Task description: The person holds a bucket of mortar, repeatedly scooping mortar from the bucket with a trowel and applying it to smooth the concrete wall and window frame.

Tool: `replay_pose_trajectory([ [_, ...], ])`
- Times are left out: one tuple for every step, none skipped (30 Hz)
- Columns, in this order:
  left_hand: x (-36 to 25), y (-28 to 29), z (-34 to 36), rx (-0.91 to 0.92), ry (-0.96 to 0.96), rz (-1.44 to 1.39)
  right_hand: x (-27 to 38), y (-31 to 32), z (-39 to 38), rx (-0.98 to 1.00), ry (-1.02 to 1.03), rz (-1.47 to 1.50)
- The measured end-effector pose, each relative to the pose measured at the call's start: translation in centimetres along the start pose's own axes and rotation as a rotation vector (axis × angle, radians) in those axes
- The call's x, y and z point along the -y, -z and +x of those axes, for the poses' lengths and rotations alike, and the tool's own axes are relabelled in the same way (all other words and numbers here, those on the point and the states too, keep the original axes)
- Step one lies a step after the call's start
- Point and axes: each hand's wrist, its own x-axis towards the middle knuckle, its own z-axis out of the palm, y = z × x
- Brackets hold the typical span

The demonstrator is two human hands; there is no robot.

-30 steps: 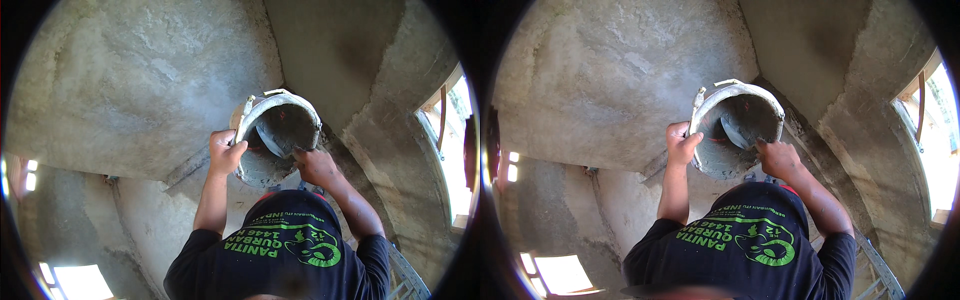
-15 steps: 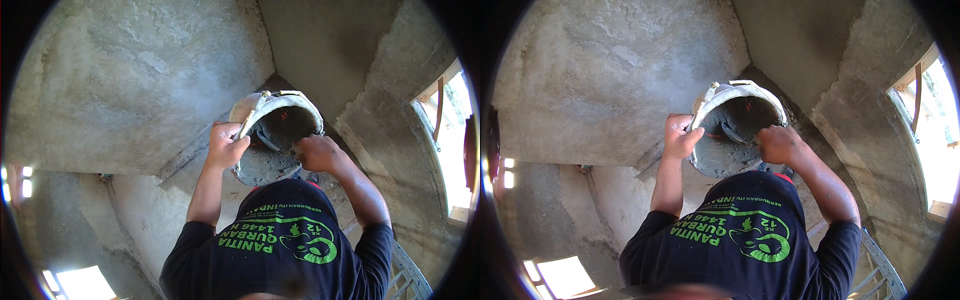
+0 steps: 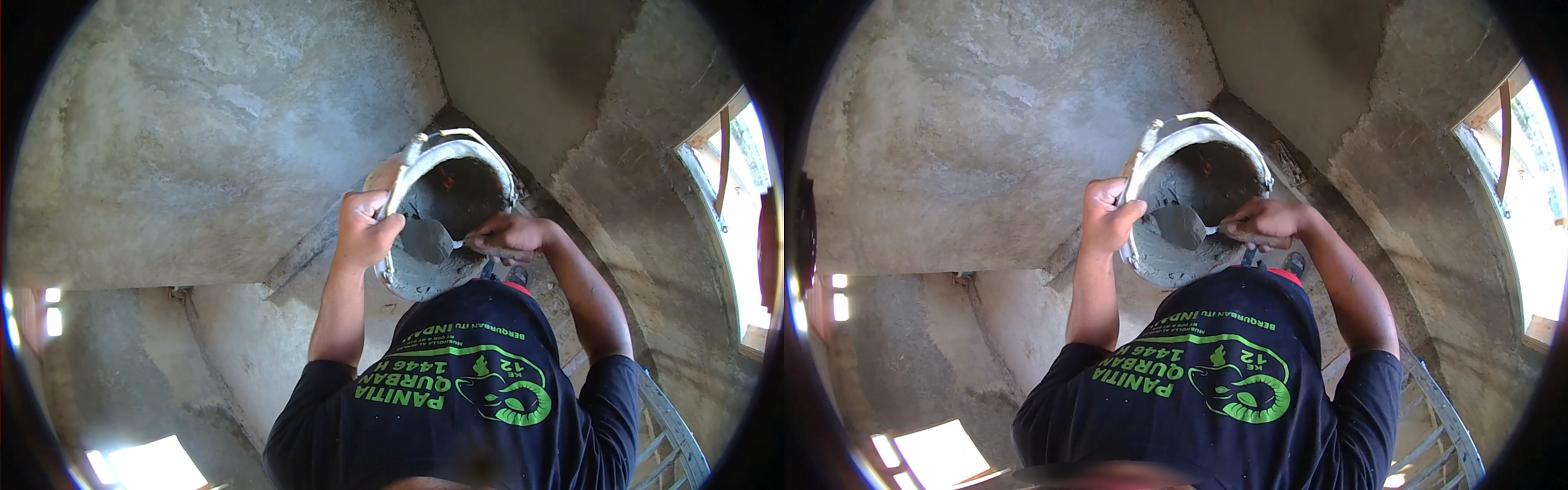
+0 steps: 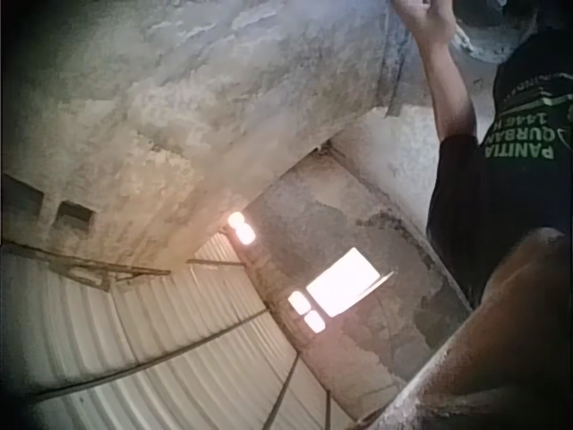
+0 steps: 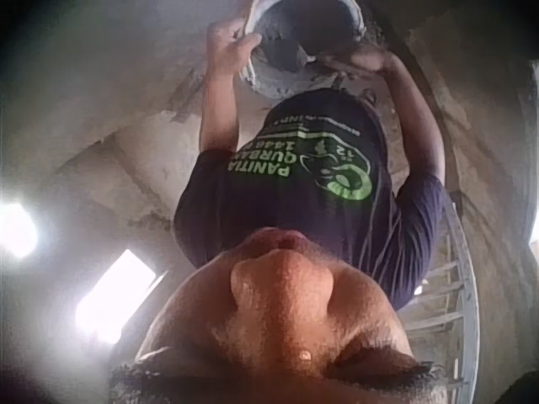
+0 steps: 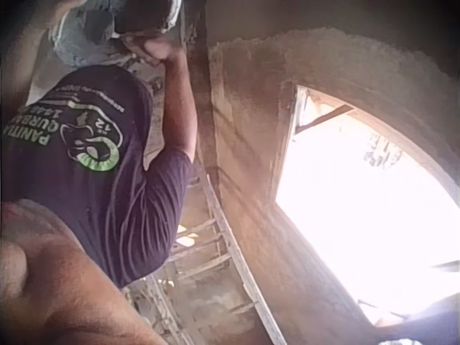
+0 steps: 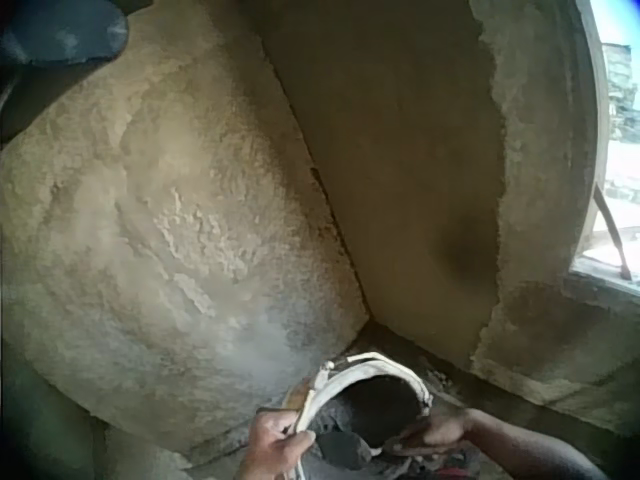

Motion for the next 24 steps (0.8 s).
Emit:
replay_pose_trajectory([
  [0.6, 0.2, -0.2, -0.069, 0.039, -0.007, -1.4, -0.3, -0.1, 0.039, 0.006, 0.178],
  [1.1, 0.5, -0.4, -0.141, 0.077, -0.013, -2.0, -0.5, -0.5, 0.08, 0.013, 0.353],
  [1.6, 1.1, -0.8, -0.151, 0.127, -0.043, -2.6, -0.9, -1.4, 0.094, 0.02, 0.476],
  [1.7, 1.3, -1.0, -0.146, 0.123, -0.051, -3.9, -1.3, -1.9, 0.136, 0.081, 0.57],
  [1.9, 1.4, -1.1, -0.202, 0.135, -0.039, -3.9, -2.1, -3.0, 0.109, 0.092, 0.631],
  [2.2, 1.5, -1.3, -0.255, 0.148, -0.031, -3.8, -2.7, -4.1, 0.078, 0.101, 0.692],
  [2.5, 1.6, -1.6, -0.241, 0.149, -0.056, -4.0, -3.0, -5.0, 0.101, 0.146, 0.732],
  [2.9, 1.6, -1.9, -0.301, 0.178, -0.083, -4.4, -3.3, -5.4, 0.127, 0.205, 0.721],
  [3.4, 1.5, -2.2, -0.359, 0.212, -0.112, -4.6, -3.7, -5.9, 0.103, 0.246, 0.7],
  [3.8, 1.4, -2.4, -0.421, 0.247, -0.138, -4.4, -4.0, -6.4, 0.085, 0.288, 0.673],
  [4.2, 1.3, -2.5, -0.44, 0.256, -0.15, -4.5, -4.6, -6.4, -0.019, 0.29, 0.616],
  [4.7, 1.2, -2.5, -0.459, 0.268, -0.161, -4.6, -4.8, -6.5, -0.145, 0.241, 0.471],
  [5.5, 1.1, -2.7, -0.463, 0.292, -0.13, -5.8, -5.3, -6.3, -0.326, 0.266, 0.337],
  [6.5, 0.8, -2.8, -0.448, 0.291, -0.15, -6.6, -5.9, -6.1, -0.502, 0.288, 0.196],
  [7.5, 0.5, -2.9, -0.469, 0.313, -0.121, -7.4, -6.2, -6.3, -0.558, 0.188, 0.247],
  [8.0, 0.3, -3.1, -0.495, 0.336, -0.085, -7.2, -6.5, -6.5, -0.567, 0.177, 0.245],
  [8.0, 0.1, -3.0, -0.485, 0.347, -0.063, -6.9, -6.9, -6.9, -0.676, 0.13, 0.034],
  [8.8, -0.1, -3.2, -0.475, 0.351, -0.075, -6.6, -7.2, -7.1, -0.776, 0.079, -0.18],
  [10.0, 0.2, -3.6, -0.485, 0.373, -0.069, -6.6, -7.4, -6.8, -0.816, 0.067, -0.116],
  [10.6, 0.1, -3.6, -0.491, 0.399, -0.066, -6.6, -7.6, -6.7, -0.819, 0.055, -0.118],
  [10.9, 0.4, -3.6, -0.461, 0.434, -0.093, -6.5, -7.8, -6.5, -0.91, -0.024, -0.159],
  [11.3, 0.6, -3.7, -0.463, 0.438, -0.101, -6.2, -7.9, -6.2, -0.997, -0.1, -0.205],
  [12.1, 0.7, -4.0, -0.451, 0.5, -0.136, -6.3, -8.1, -5.5, -1.073, -0.173, -0.278],
  [12.6, 0.9, -4.3, -0.441, 0.561, -0.172, -6.8, -8.1, -5.0, -1.065, -0.183, -0.284],
])
